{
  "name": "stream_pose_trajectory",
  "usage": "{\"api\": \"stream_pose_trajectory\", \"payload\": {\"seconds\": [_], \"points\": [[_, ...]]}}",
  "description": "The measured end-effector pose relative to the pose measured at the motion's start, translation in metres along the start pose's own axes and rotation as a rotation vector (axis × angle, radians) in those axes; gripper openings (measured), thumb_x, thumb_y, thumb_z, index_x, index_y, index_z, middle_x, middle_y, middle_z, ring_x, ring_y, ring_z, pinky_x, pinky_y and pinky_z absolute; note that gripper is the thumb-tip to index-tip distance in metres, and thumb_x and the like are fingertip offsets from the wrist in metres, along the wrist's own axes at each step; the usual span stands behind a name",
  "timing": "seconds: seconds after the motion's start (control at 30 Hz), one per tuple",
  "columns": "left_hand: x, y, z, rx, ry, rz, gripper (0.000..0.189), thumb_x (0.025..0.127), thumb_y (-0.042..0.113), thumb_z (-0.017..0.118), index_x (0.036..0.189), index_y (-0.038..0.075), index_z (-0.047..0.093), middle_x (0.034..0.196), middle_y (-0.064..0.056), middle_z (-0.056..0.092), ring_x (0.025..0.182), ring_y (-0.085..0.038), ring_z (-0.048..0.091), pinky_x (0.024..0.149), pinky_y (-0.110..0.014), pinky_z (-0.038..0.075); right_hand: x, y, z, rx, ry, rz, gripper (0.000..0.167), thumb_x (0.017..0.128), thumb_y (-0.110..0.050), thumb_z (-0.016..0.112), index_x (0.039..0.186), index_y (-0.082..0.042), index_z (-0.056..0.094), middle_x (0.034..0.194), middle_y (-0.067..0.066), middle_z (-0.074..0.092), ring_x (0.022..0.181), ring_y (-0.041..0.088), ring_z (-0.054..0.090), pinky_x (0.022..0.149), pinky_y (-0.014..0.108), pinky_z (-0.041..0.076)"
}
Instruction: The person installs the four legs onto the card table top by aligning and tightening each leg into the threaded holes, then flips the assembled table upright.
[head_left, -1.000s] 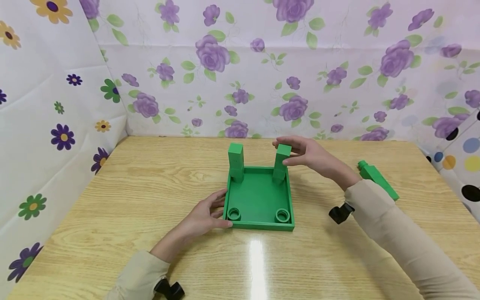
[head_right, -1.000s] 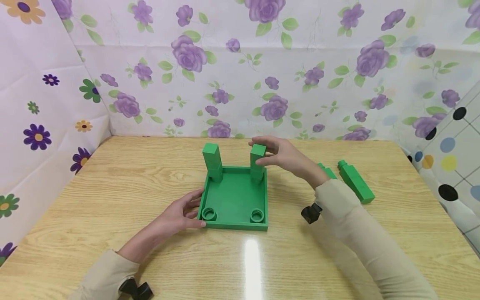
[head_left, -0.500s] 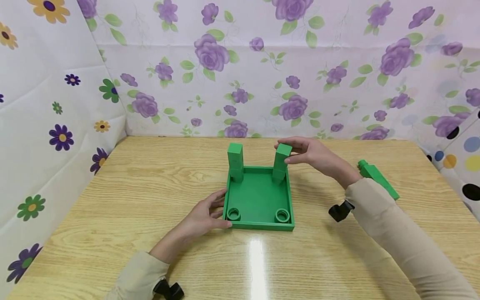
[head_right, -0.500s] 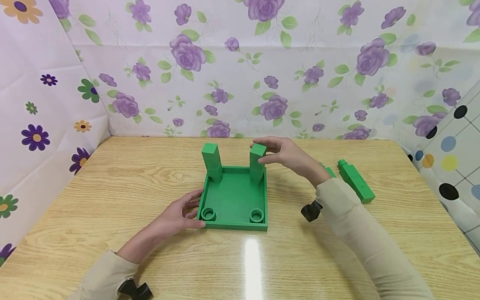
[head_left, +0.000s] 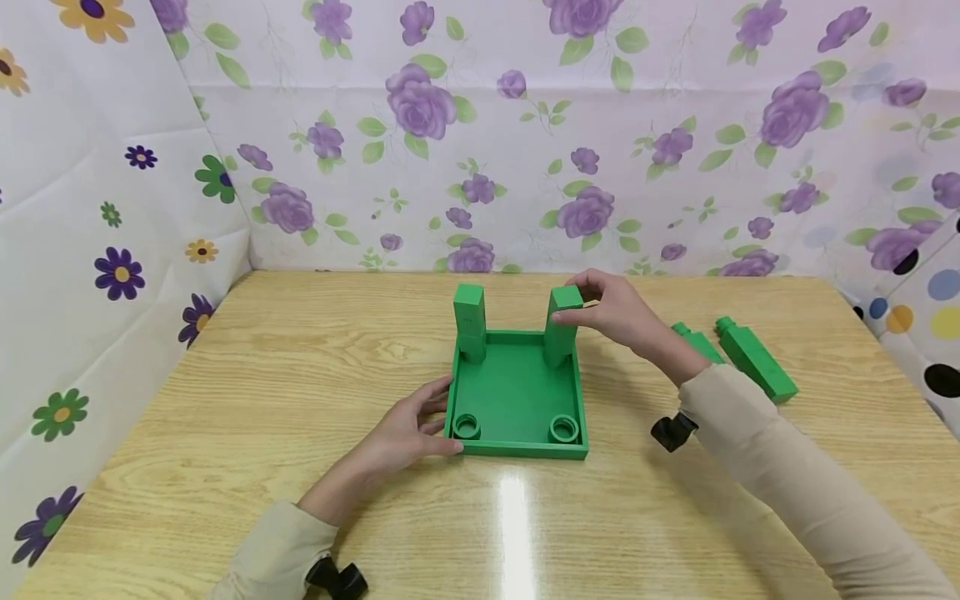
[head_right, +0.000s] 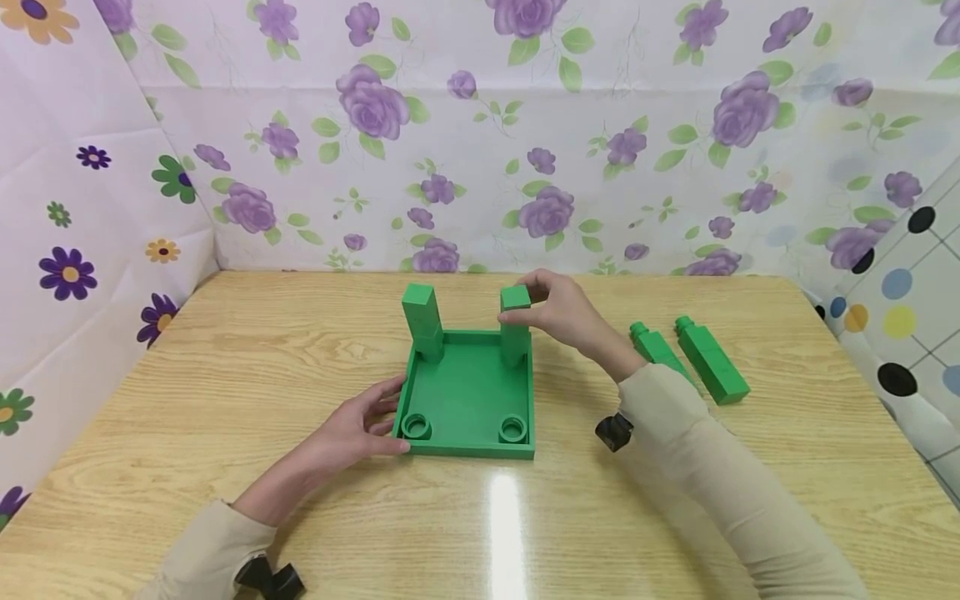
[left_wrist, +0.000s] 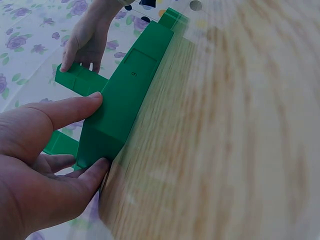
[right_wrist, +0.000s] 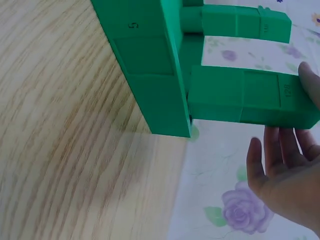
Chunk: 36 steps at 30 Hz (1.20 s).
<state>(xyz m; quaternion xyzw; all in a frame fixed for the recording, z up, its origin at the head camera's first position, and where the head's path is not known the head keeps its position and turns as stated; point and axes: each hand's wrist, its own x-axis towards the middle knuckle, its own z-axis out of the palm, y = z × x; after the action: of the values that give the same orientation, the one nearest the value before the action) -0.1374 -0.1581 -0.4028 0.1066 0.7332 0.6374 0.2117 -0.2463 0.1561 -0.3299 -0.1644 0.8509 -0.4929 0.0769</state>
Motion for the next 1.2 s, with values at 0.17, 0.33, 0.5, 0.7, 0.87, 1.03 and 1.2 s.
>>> {"api": "stream_pose_trajectory", "payload": {"seconds": [0.17, 0.33, 0.5, 0.7, 0.87, 1.03, 1.2], "points": [[0.000, 0.000, 0.000, 0.014, 0.006, 0.000, 0.090, 0.080, -0.004, 0.075, 0.153, 0.006, 0.024, 0.143, -0.022, 0.038, 0.130, -0.036, 0.042, 0.104, -0.031, 0.043, -0.002, -0.003, 0.004, -0.074, 0.067, 0.004, 0.049, 0.081, -0.033, 0.079, 0.114, -0.004, 0.059, 0.106, 0.011, 0.061, 0.099, 0.026, 0.058, 0.081, 0.041, 0.053], [0.000, 0.001, 0.000, 0.012, 0.015, -0.012, 0.090, 0.080, -0.004, 0.076, 0.153, 0.006, 0.024, 0.142, -0.022, 0.038, 0.130, -0.036, 0.042, 0.104, -0.031, 0.044, -0.001, -0.002, 0.008, -0.095, 0.100, -0.010, 0.049, 0.079, -0.037, 0.080, 0.111, -0.006, 0.060, 0.102, 0.009, 0.063, 0.094, 0.023, 0.061, 0.078, 0.040, 0.054], [-0.001, 0.002, 0.000, 0.000, 0.013, -0.017, 0.090, 0.080, -0.005, 0.075, 0.153, 0.006, 0.023, 0.143, -0.023, 0.037, 0.131, -0.038, 0.041, 0.103, -0.032, 0.044, -0.002, -0.002, 0.008, -0.142, 0.099, -0.058, 0.053, 0.082, -0.038, 0.078, 0.120, -0.007, 0.059, 0.110, 0.010, 0.061, 0.099, 0.025, 0.059, 0.082, 0.042, 0.052], [-0.001, 0.002, 0.000, 0.002, 0.002, -0.005, 0.089, 0.081, -0.004, 0.075, 0.153, 0.005, 0.023, 0.144, -0.022, 0.035, 0.131, -0.036, 0.039, 0.106, -0.032, 0.041, -0.004, -0.001, -0.005, -0.089, -0.041, -0.133, 0.062, 0.088, -0.029, 0.074, 0.140, -0.007, 0.048, 0.138, 0.012, 0.049, 0.122, 0.030, 0.047, 0.101, 0.042, 0.044], [-0.001, 0.002, 0.000, 0.012, 0.006, -0.005, 0.090, 0.080, -0.004, 0.075, 0.153, 0.005, 0.023, 0.144, -0.021, 0.036, 0.131, -0.036, 0.039, 0.106, -0.032, 0.041, -0.001, 0.001, -0.022, 0.027, -0.198, -0.125, 0.064, 0.090, -0.021, 0.071, 0.146, -0.011, 0.043, 0.146, 0.008, 0.044, 0.132, 0.033, 0.040, 0.105, 0.048, 0.041], [0.000, 0.002, -0.001, -0.003, 0.000, -0.006, 0.090, 0.081, -0.006, 0.074, 0.153, 0.005, 0.022, 0.145, -0.023, 0.034, 0.132, -0.038, 0.039, 0.104, -0.032, 0.043, 0.004, 0.007, -0.028, 0.121, -0.271, -0.120, 0.064, 0.091, -0.014, 0.069, 0.147, -0.009, 0.040, 0.148, 0.009, 0.042, 0.137, 0.028, 0.034, 0.111, 0.049, 0.034], [0.000, 0.002, 0.000, -0.005, -0.004, -0.006, 0.090, 0.081, -0.005, 0.074, 0.153, 0.005, 0.022, 0.145, -0.022, 0.034, 0.131, -0.037, 0.039, 0.104, -0.031, 0.043, 0.006, 0.009, -0.028, 0.184, -0.297, -0.113, 0.061, 0.092, -0.011, 0.067, 0.147, -0.008, 0.040, 0.147, 0.010, 0.044, 0.137, 0.027, 0.036, 0.108, 0.043, 0.039]]}}
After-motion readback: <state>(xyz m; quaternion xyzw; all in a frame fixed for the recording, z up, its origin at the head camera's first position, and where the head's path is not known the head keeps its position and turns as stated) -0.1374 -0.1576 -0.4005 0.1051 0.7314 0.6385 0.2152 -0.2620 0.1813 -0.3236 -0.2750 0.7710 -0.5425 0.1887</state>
